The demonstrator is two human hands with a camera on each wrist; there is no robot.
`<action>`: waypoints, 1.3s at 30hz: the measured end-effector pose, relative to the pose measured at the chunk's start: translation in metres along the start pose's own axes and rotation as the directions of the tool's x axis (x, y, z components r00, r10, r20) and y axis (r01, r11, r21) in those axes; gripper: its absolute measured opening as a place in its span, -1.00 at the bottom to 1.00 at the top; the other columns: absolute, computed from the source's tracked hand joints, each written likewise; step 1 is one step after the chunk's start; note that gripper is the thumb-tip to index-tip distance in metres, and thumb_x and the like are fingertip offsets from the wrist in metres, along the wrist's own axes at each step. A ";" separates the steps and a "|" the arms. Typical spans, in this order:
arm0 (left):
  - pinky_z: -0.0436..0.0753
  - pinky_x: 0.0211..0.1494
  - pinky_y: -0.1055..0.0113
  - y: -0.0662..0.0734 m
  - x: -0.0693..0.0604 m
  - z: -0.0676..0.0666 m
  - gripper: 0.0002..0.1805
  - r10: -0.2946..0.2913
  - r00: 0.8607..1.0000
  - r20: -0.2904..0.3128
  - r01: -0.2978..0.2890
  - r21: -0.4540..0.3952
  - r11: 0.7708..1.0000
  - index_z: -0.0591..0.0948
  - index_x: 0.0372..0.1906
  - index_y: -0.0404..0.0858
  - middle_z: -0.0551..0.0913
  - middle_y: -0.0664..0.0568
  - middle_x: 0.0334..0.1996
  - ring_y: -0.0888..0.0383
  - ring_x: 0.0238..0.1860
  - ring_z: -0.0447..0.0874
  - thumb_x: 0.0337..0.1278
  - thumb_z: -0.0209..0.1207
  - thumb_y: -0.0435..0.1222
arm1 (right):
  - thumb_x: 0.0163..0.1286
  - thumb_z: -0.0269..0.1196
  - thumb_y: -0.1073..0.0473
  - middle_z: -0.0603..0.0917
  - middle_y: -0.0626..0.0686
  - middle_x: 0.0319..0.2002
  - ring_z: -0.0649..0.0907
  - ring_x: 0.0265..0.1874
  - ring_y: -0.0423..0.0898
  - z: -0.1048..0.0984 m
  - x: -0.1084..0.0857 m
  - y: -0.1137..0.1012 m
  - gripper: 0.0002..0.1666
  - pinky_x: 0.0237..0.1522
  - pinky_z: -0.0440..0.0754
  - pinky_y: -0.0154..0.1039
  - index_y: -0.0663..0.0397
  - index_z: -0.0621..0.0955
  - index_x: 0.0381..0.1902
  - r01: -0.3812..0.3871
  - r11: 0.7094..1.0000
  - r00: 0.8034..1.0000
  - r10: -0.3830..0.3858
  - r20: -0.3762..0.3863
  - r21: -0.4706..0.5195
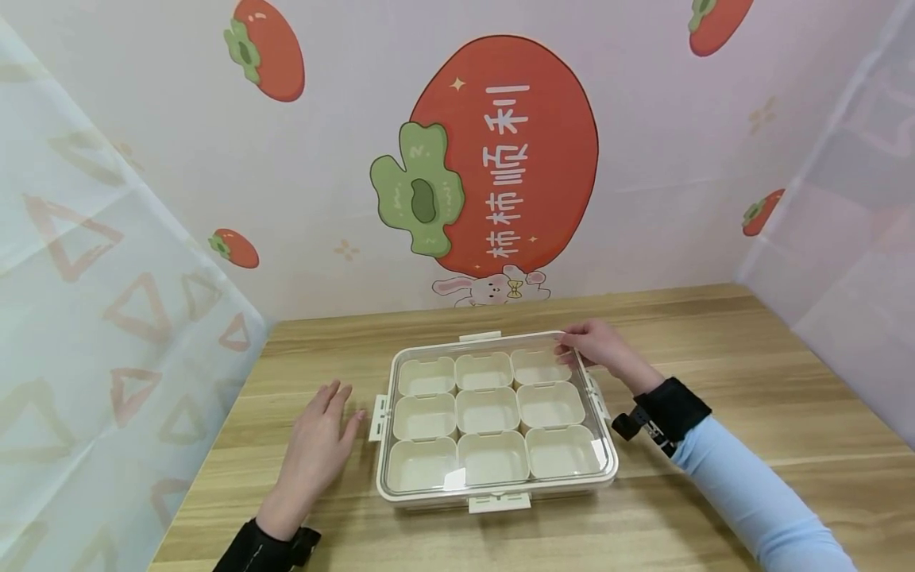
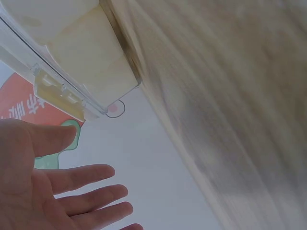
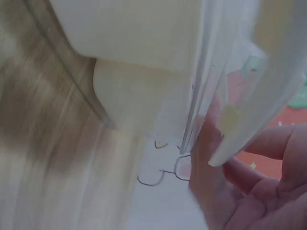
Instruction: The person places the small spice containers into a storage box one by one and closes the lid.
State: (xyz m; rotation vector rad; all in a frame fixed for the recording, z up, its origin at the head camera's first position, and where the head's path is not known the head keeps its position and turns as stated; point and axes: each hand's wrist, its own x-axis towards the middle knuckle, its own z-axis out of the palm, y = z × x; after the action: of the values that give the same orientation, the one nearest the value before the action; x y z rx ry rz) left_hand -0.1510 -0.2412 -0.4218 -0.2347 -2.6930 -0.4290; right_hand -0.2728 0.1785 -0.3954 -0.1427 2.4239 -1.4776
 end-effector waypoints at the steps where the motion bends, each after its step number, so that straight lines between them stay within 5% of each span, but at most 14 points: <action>1: 0.37 0.19 -0.21 0.000 0.000 0.000 -0.48 -0.003 1.000 0.003 0.003 -0.002 1.000 0.48 0.13 -0.51 0.42 -0.43 0.19 -0.36 0.24 0.34 0.18 0.18 -0.21 | 0.43 0.06 0.15 0.71 0.22 -0.25 0.70 -0.41 -0.16 0.000 -0.001 -0.001 -0.53 -0.35 0.67 -0.28 0.46 0.49 0.10 0.010 0.999 1.000 -0.011 -0.022 -0.044; 7: 0.36 0.20 -0.21 0.000 0.000 -0.001 -0.47 -0.012 1.000 0.017 0.012 -0.004 1.000 0.46 0.15 -0.50 0.41 -0.44 0.20 -0.36 0.25 0.32 0.20 0.16 -0.21 | 0.37 0.15 0.10 0.68 0.27 -0.14 0.66 -0.37 -0.12 0.000 -0.005 -0.005 -0.56 -0.31 0.67 -0.23 0.35 0.59 0.03 0.052 0.966 0.989 -0.085 -0.117 -0.254; 13: 0.37 0.20 -0.20 -0.001 0.000 -0.001 -0.47 -0.007 1.000 0.010 0.007 0.000 1.000 0.47 0.15 -0.51 0.42 -0.44 0.19 -0.37 0.24 0.33 0.19 0.17 -0.21 | 0.29 0.24 0.13 0.73 0.20 -0.22 0.69 -0.40 -0.03 0.001 -0.009 -0.007 -0.67 -0.40 0.58 -0.28 0.25 0.68 -0.09 0.081 0.930 0.968 -0.160 -0.195 -0.360; 25: 0.38 0.19 -0.20 0.000 0.000 -0.001 -0.47 0.008 1.000 -0.004 -0.008 0.001 1.000 0.48 0.14 -0.51 0.43 -0.44 0.17 -0.36 0.23 0.36 0.17 0.19 -0.22 | 0.31 0.22 0.19 0.69 0.19 -0.30 0.63 -0.51 -0.11 0.000 -0.009 0.005 -0.71 -0.47 0.66 -0.25 0.29 0.66 -0.11 0.129 0.931 0.968 -0.193 -0.161 -0.341; 39: 0.38 0.23 -0.14 0.010 0.005 0.002 -0.47 0.020 1.000 0.002 -0.020 -0.054 0.998 0.47 0.17 -0.48 0.45 -0.38 0.19 -0.30 0.23 0.39 0.19 0.17 -0.21 | 0.41 0.12 0.08 0.61 0.31 -0.11 0.63 -0.29 0.05 0.002 -0.005 0.015 -0.60 -0.50 0.67 -0.22 0.29 0.54 0.03 0.103 0.957 0.984 -0.138 -0.114 -0.272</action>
State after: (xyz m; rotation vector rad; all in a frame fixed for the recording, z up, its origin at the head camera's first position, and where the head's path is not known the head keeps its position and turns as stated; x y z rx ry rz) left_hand -0.1543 -0.2310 -0.4184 -0.2780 -2.6813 -0.4959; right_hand -0.2662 0.1845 -0.4083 -0.2626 2.7586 -1.2364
